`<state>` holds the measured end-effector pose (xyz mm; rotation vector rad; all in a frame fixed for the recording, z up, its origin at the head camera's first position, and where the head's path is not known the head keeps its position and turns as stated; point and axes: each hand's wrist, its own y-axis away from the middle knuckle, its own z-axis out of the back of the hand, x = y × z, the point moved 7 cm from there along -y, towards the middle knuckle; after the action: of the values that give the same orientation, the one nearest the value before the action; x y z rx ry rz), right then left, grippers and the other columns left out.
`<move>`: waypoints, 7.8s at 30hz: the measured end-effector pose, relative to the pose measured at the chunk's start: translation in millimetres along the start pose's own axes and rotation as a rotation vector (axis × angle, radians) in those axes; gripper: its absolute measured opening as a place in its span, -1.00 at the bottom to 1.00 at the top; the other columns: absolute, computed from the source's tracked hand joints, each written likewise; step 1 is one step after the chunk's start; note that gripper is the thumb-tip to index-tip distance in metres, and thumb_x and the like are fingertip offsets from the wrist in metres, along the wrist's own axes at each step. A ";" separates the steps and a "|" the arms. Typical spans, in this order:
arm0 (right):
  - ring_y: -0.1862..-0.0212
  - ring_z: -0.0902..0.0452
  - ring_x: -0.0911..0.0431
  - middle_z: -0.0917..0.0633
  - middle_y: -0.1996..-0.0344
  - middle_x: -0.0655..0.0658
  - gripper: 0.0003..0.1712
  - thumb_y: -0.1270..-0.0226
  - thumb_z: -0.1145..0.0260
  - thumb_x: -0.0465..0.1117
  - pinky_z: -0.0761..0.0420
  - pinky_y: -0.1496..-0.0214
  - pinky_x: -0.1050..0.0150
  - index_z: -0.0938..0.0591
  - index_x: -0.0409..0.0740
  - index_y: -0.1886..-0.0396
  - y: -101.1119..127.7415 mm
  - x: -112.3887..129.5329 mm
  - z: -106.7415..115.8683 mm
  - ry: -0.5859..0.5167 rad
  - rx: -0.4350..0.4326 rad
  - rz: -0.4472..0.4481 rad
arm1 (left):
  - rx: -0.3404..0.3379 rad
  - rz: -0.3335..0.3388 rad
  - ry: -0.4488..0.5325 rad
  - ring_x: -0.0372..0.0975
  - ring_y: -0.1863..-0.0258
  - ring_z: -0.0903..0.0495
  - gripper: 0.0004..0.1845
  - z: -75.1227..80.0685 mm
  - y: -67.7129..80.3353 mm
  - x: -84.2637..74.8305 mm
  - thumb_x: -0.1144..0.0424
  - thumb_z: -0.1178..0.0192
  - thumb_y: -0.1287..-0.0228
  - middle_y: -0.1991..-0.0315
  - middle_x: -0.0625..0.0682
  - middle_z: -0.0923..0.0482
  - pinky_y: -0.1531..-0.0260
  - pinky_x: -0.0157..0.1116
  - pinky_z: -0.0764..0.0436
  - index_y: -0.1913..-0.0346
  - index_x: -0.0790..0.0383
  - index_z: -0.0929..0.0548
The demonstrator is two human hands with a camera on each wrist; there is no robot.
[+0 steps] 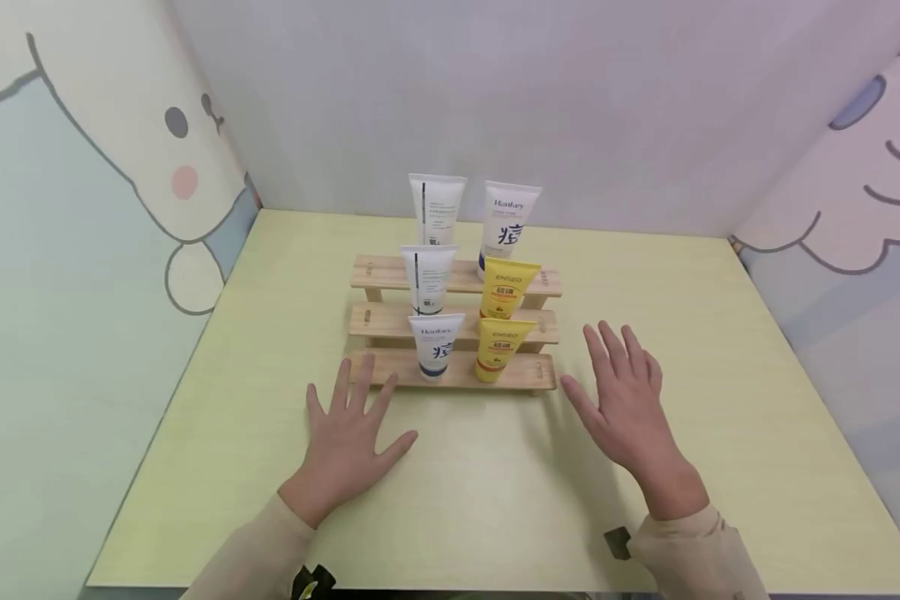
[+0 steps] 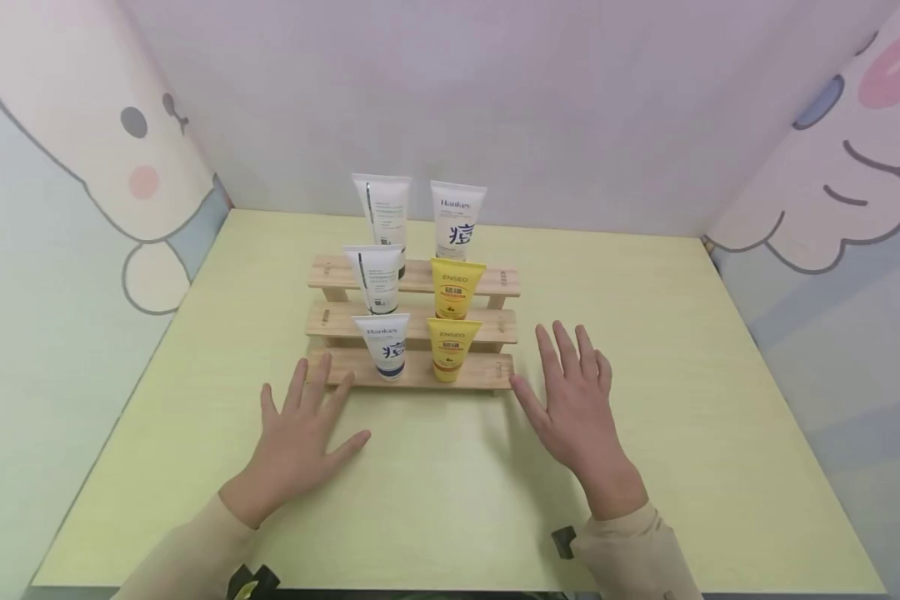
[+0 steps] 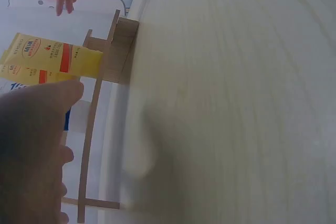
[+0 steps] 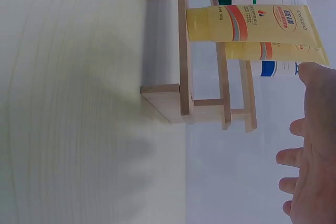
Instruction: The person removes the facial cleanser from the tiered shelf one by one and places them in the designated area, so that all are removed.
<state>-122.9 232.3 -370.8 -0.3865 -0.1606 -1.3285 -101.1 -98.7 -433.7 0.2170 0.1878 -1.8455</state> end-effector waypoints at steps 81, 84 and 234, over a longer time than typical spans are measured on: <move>-0.42 -0.39 -0.31 -0.32 -0.50 -0.57 -0.23 -0.70 -0.03 -0.09 -0.38 -0.48 -0.31 0.03 -0.10 -0.73 -146.0 -99.7 20.2 -0.603 0.160 -0.357 | 0.091 -0.025 0.018 0.37 -0.65 0.21 0.31 -14.2 0.5 10.3 -0.35 -0.53 0.01 -0.72 0.30 0.28 -0.08 0.60 -0.41 -0.70 0.11 -0.09; -0.45 -0.36 -0.35 -0.30 -0.51 -0.59 -0.22 -0.70 -0.01 -0.10 -0.37 -0.48 -0.32 0.04 -0.12 -0.73 -147.9 -108.9 -8.6 -0.592 0.230 -0.381 | 0.085 -0.027 0.023 0.37 -0.65 0.22 0.31 -14.2 0.6 10.2 -0.35 -0.54 0.01 -0.72 0.30 0.29 -0.07 0.60 -0.41 -0.70 0.11 -0.09; -0.48 -0.11 -0.56 -0.23 -0.48 -0.65 -0.20 -0.72 0.13 -0.04 0.05 -0.49 -0.59 0.16 -0.33 -0.68 -149.8 -192.5 -23.6 -0.167 0.386 -0.458 | 0.076 -0.006 0.003 0.31 -0.68 0.24 0.31 -14.5 10.9 20.1 -0.41 -0.50 0.01 -0.73 0.24 0.27 -0.11 0.57 -0.42 -0.70 0.06 -0.09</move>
<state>-316.2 371.2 -429.1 -0.1315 -0.6660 -1.6706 -95.4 -117.0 -452.8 0.2721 0.1209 -1.8599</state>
